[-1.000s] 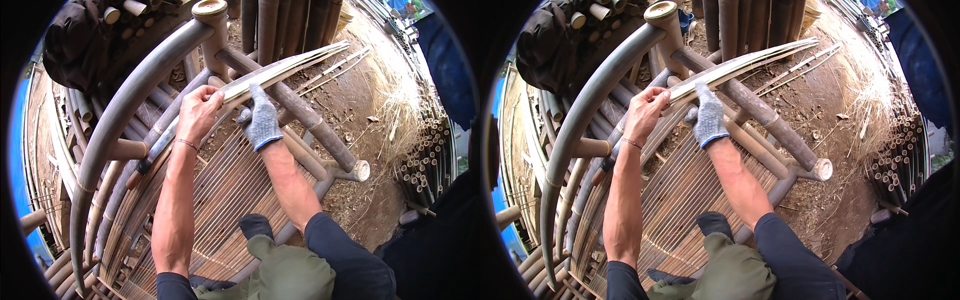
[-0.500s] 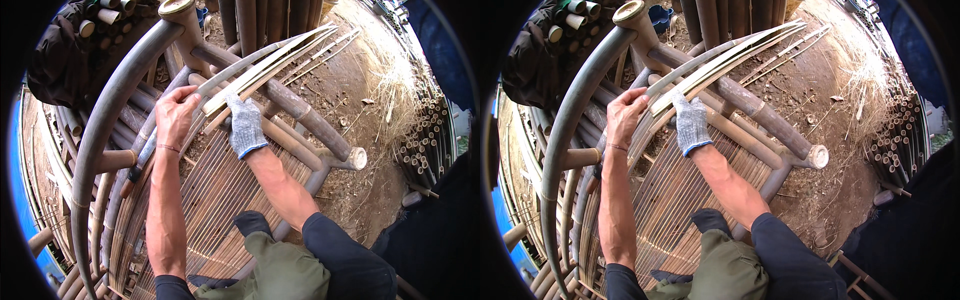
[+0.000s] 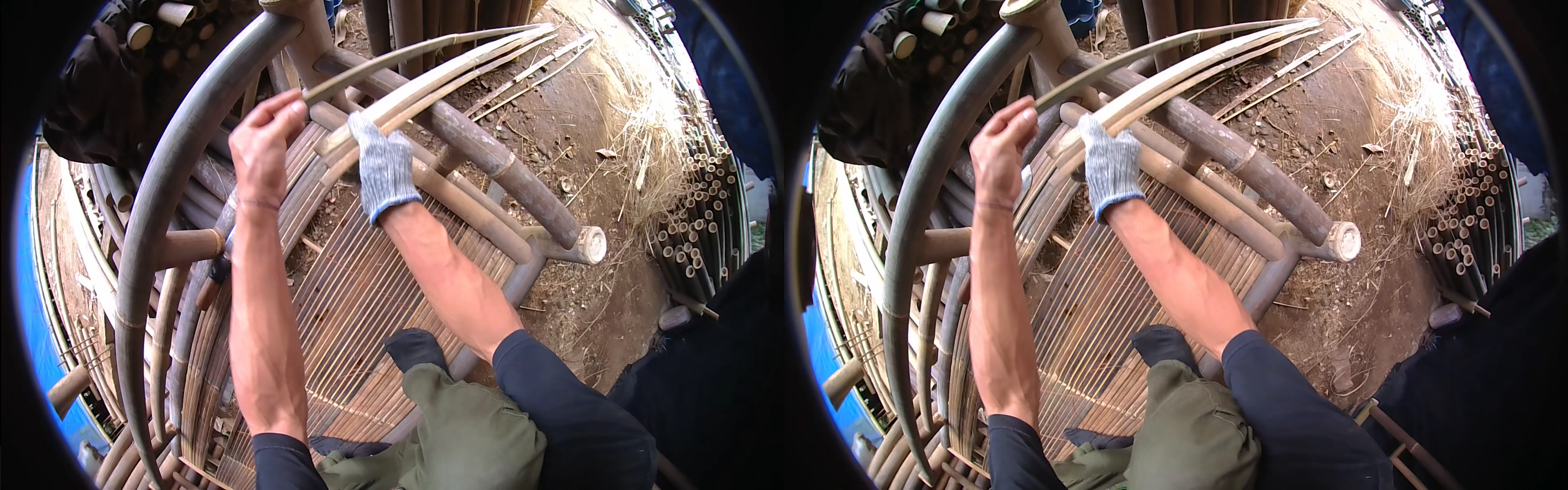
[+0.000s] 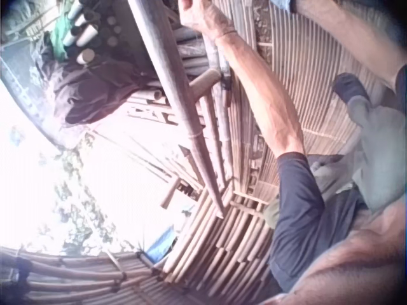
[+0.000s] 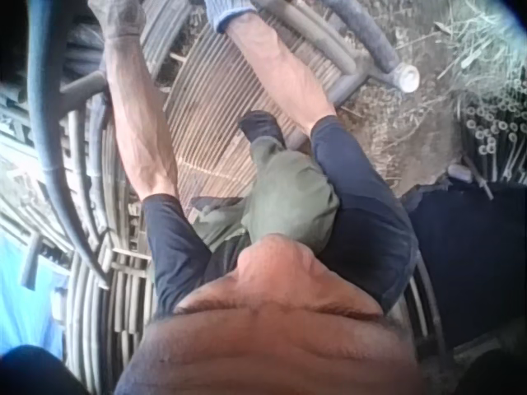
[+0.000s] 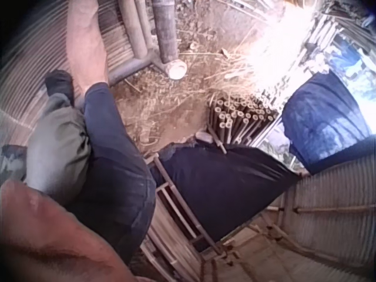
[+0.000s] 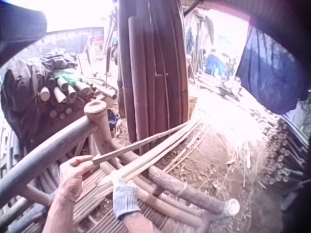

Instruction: The person weaves thin bamboo strips into a larger bamboo frame using both hands. They interlace the strips through the frame's vertical supports, occasionally tapping them into place with a small wooden tool.

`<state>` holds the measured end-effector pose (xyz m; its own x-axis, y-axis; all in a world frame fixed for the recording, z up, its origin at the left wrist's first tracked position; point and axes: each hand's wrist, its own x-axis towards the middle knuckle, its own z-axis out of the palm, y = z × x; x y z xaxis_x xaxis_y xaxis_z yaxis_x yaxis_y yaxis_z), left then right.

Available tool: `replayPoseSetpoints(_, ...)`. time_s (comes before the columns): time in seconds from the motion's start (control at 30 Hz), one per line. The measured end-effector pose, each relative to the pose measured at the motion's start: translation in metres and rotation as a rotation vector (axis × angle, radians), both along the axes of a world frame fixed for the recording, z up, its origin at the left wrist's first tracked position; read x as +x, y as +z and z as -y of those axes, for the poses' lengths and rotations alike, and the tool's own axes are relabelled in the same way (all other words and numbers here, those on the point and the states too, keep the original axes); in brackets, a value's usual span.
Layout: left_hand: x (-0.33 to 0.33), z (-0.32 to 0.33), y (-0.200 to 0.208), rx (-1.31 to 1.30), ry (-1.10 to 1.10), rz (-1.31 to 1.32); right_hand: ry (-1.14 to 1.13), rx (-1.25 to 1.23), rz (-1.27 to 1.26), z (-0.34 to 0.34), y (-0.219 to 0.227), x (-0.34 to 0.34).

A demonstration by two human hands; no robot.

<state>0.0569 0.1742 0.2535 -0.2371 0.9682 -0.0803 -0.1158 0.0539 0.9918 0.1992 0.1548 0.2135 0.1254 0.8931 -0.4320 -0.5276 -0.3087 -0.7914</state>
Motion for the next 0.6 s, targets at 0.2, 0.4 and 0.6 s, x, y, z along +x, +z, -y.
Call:
replayPoseSetpoints(0.2,0.008,-0.015,-0.006,-0.291,0.006,-0.246,0.088,0.041,-0.156,-0.029,-0.006,-0.008)
replayPoseSetpoints(0.4,0.003,-0.013,-0.001,-0.456,-0.162,0.033,0.148,0.076,-0.002,-0.013,-0.004,0.01)
replayPoseSetpoints(0.6,-0.005,-0.006,-0.012,-0.251,-0.081,-0.076,0.241,-0.041,0.031,-0.015,0.012,0.003)
